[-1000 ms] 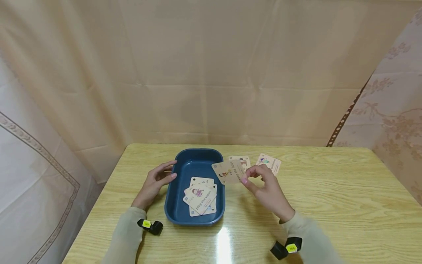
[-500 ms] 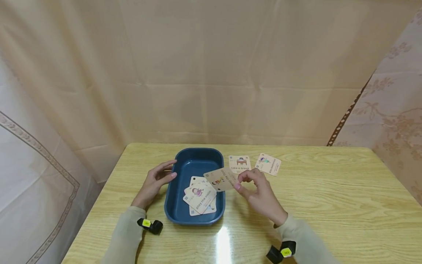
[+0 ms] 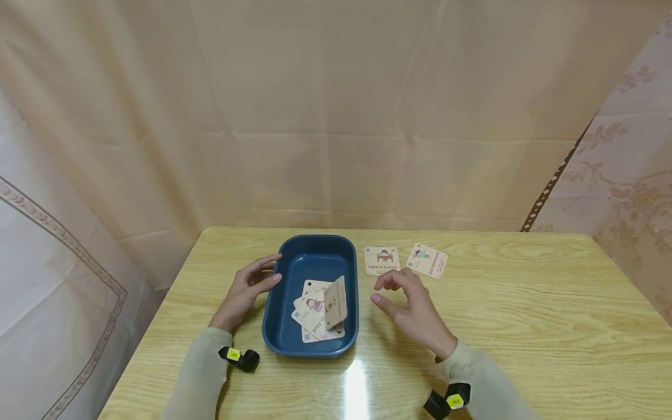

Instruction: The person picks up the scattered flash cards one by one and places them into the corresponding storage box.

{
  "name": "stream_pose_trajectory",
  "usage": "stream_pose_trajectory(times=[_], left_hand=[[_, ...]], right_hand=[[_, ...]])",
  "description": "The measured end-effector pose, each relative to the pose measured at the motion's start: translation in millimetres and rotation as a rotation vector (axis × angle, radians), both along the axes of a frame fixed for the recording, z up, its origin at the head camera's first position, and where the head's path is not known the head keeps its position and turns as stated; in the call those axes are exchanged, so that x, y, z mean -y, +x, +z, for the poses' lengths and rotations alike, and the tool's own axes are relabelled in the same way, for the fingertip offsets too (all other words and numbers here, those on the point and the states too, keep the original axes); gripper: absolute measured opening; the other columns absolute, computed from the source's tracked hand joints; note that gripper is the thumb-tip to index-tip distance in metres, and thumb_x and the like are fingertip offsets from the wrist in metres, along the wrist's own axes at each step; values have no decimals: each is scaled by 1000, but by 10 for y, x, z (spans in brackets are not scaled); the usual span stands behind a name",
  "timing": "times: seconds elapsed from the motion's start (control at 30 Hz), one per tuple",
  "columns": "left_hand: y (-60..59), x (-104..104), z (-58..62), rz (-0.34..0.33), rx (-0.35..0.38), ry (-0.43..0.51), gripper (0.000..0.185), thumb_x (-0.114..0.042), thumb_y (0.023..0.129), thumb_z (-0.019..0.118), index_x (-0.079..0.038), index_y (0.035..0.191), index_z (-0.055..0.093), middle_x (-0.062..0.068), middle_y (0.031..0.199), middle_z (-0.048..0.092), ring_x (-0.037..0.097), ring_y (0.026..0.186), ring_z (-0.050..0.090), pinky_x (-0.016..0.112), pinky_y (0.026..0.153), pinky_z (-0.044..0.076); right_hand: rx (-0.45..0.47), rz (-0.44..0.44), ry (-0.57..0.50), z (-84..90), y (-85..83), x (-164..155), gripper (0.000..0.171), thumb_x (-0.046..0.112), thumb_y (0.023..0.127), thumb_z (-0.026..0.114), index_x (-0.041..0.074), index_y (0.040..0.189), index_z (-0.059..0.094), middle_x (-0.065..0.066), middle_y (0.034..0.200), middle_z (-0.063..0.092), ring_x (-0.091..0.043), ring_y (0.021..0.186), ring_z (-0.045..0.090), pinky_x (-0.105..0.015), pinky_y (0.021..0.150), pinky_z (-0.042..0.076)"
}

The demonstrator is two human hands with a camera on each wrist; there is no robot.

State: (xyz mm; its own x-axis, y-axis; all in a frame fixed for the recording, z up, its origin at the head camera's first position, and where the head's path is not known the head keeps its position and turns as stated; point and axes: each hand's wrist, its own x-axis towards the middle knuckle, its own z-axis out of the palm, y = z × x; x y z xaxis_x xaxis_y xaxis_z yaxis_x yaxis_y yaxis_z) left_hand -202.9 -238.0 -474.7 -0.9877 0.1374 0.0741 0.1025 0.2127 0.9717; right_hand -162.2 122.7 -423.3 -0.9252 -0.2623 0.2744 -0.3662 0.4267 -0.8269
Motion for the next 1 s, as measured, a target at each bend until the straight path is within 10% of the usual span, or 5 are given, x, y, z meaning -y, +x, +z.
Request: stream_pose_trajectory(times=[1.0], left_hand=[[9, -8, 9, 3, 6, 2, 49, -19, 98, 69, -10, 144, 56, 17, 139, 56, 33, 119, 55, 27, 93, 51]], right_hand=[[-51, -106, 52, 19, -238, -309, 18, 6, 87, 80, 7, 101, 67, -8, 93, 57, -28, 91, 52, -49, 85, 41]])
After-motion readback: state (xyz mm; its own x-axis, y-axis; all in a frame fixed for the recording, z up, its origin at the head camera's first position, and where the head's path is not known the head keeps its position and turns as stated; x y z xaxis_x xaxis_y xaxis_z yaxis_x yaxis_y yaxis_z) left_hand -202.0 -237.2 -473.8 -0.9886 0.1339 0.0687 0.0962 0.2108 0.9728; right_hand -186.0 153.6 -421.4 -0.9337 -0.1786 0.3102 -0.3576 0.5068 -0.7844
